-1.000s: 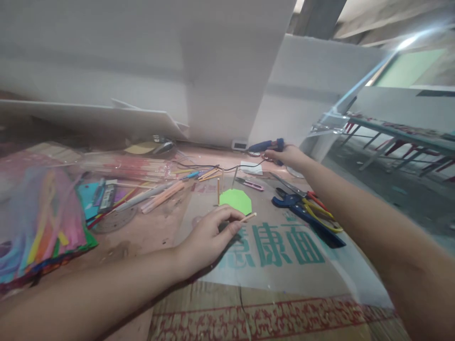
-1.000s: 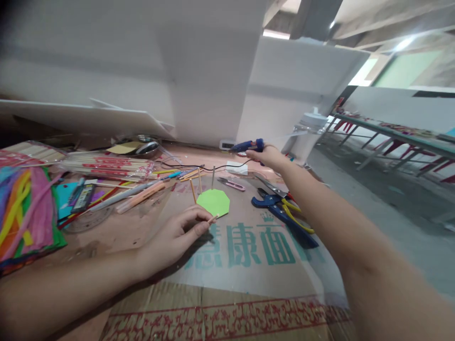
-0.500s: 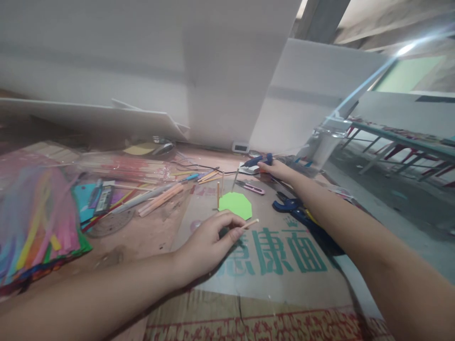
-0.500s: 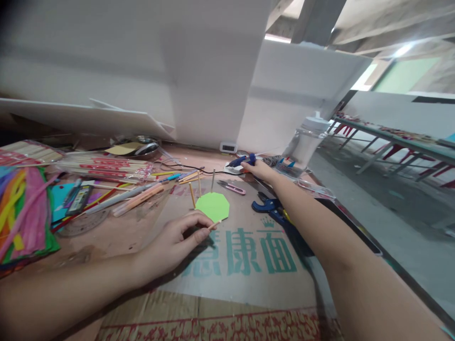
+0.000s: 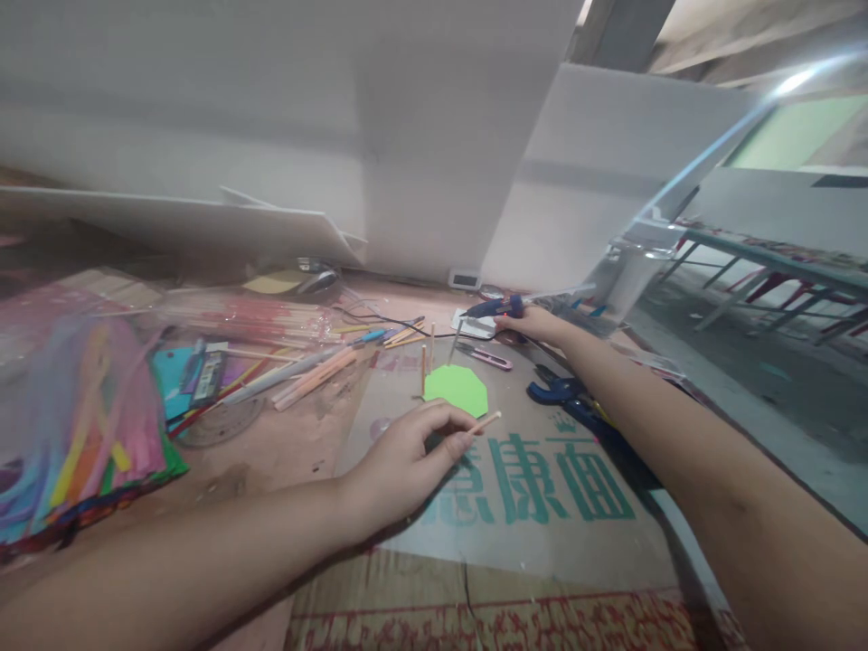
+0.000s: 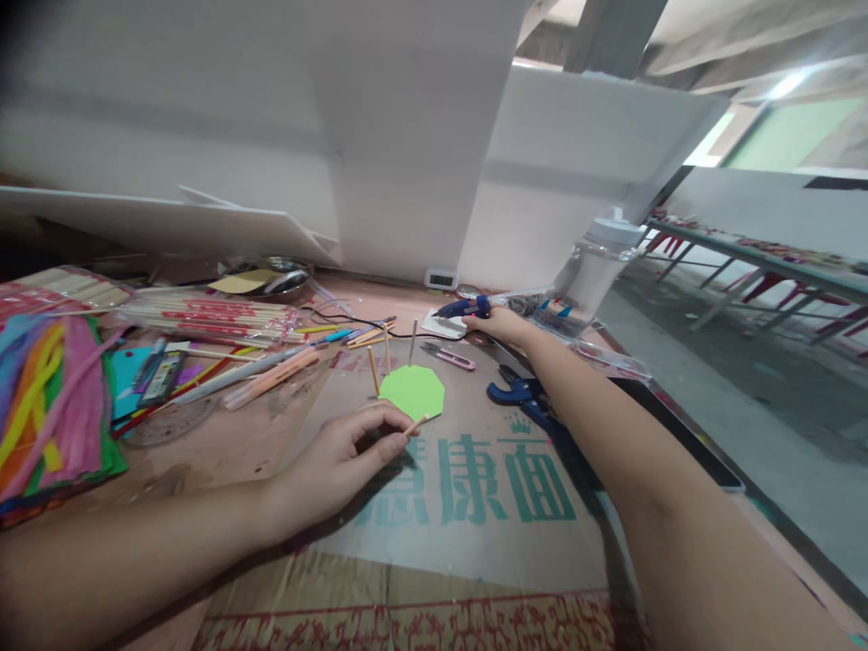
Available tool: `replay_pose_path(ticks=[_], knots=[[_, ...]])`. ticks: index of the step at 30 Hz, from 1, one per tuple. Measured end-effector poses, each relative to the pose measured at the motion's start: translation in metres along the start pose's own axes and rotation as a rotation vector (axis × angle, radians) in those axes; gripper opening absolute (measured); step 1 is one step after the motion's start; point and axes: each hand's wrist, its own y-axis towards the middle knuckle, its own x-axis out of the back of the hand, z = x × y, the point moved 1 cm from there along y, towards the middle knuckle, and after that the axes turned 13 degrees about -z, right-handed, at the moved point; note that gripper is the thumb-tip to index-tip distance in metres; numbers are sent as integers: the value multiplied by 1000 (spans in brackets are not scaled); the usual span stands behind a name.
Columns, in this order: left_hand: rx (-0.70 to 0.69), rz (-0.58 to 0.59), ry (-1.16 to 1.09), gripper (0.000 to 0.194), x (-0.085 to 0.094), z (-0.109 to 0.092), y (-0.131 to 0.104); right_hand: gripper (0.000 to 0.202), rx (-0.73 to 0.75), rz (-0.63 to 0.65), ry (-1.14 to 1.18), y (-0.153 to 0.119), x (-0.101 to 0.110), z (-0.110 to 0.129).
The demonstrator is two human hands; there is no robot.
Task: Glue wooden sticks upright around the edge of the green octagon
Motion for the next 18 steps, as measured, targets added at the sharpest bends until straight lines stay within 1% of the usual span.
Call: replay_pose_path(ticks=[3, 5, 6, 8, 10, 11, 12, 13, 15, 16, 17, 18], knots=[[100, -16, -67, 19, -2, 2, -1, 33, 38, -19, -77, -8, 10, 2], [174, -52, -147, 20, -3, 6, -1, 32, 64, -72, -130, -18, 20, 1], [203, -71, -191, 21, -3, 7, 0, 33, 77, -119, -159, -26, 25, 0], [248, -89, -277, 22, -3, 8, 1, 38, 112, -252, -217, -48, 36, -4], [274, -86, -343, 26, -4, 7, 2, 43, 178, -390, -261, -77, 42, -3], [282, -82, -365, 27, -4, 6, 3, 41, 230, -436, -270, -93, 43, -1], [287, -84, -382, 28, -4, 4, 4, 36, 292, -451, -269, -110, 42, 4], [290, -90, -395, 29, -4, 3, 5, 28, 404, -437, -265, -127, 40, 12], [292, -112, -409, 31, -4, 0, 6, 23, 923, -363, -258, -160, 32, 34], [290, -122, -416, 32, -4, -1, 6, 27, 1133, -319, -236, -175, 27, 47], [288, -131, -427, 33, -4, -1, 6, 34, 1281, -280, -244, -187, 23, 58], [287, -136, -439, 34, -4, -1, 6, 38, 1375, -285, -247, -196, 20, 69]])
